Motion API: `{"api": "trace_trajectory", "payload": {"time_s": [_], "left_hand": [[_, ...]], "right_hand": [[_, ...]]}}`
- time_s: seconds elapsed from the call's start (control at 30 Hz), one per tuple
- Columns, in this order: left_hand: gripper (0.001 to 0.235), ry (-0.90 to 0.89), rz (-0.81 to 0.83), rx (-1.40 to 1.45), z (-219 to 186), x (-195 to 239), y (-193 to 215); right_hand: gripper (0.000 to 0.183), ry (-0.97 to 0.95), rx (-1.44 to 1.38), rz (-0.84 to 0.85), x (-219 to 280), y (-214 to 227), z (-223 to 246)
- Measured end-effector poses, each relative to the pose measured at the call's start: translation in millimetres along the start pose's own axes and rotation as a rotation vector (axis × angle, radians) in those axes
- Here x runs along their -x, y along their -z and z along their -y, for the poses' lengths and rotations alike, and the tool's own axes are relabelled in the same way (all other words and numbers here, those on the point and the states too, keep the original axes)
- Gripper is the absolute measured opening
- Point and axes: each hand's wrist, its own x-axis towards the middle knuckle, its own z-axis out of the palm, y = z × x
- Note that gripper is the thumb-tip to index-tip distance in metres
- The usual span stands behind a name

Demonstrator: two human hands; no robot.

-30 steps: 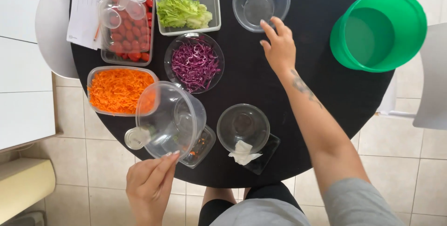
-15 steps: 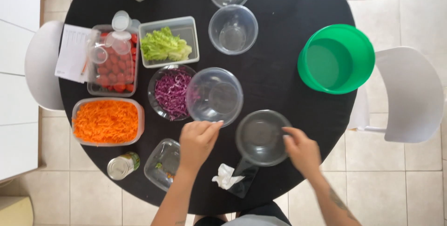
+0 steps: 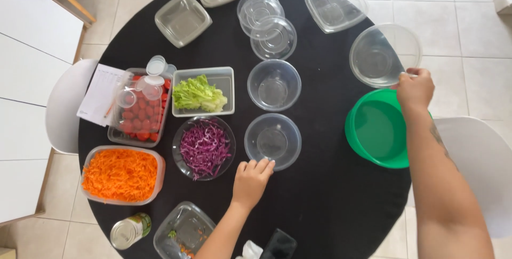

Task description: The person stirs diced chicken in a frying pan on the stove using a spatula. They then move to the sink area to wipe the inside of a clear plastic container with a paper towel and wash it under running water.

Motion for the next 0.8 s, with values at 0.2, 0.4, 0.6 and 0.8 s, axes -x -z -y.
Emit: {"api": "trace_trajectory", "payload": {"time_s": [0.2,0.4,0.6,0.8], "left_hand": [[0.035,0.127,0.012,0.189,-5,11,36],[0.021,0.391,0.146,0.345,-15,92,15],[0.029,1.312,0.463,1.012,-16,15,41],[0.018,1.427,0.469,1.099,2,-28,51]], "right_hand": [[0.033,-0.272,0.312,0.167,-35,-47,9],[0.033,0.467,0.568,-0.387,-1,-71,47],[0.052,0.123,0.336,0.488,96,-123,150],[0.036,0.236,0.182,0.465,121,-165,125]]}}
